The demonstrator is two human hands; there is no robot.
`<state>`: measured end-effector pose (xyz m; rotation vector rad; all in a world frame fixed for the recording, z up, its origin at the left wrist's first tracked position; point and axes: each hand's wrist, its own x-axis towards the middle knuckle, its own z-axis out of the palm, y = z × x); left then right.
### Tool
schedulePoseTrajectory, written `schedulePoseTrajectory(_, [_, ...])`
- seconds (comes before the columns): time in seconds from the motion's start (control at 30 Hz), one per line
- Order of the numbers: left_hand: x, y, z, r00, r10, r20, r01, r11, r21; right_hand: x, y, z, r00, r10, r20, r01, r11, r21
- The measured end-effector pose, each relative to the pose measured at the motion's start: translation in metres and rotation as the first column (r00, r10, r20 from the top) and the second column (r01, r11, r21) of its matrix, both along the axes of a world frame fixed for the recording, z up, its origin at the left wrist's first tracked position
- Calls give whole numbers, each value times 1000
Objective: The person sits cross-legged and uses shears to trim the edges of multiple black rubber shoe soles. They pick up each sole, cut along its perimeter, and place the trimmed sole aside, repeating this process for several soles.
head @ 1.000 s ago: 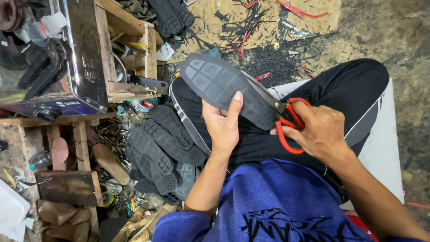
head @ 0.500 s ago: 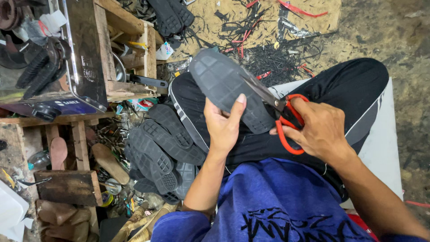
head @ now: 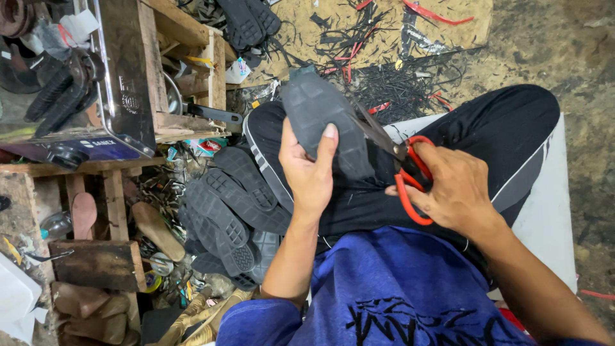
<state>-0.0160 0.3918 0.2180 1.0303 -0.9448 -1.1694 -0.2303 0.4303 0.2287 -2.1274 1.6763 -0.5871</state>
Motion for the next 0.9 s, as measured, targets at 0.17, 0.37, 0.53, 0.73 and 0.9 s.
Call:
schedulePoseTrajectory(0.17, [-11,8,-3,998,-59,6,59,998,16,4,-5,2,994,-43,-97,40,999,-34])
schedulePoseTrajectory(0.37, [0,5,-3,995,-68,77,67,998,16,0,-5,-3,990,-23,-138,35,996,83])
schedulePoseTrajectory(0.53, [1,8,1,980,-163,112,159,986,44,-3,-4,-5,993,-15,-118,10,999,-42])
schedulePoseTrajectory(0.73, [0,8,-1,968,-248,49,244,967,71,-3,-5,-4,994,-58,-91,65,995,75])
schedulePoseTrajectory(0.9, [-1,10,-3,966,-256,41,253,965,70,-1,-3,-2,999,-39,9,39,999,15])
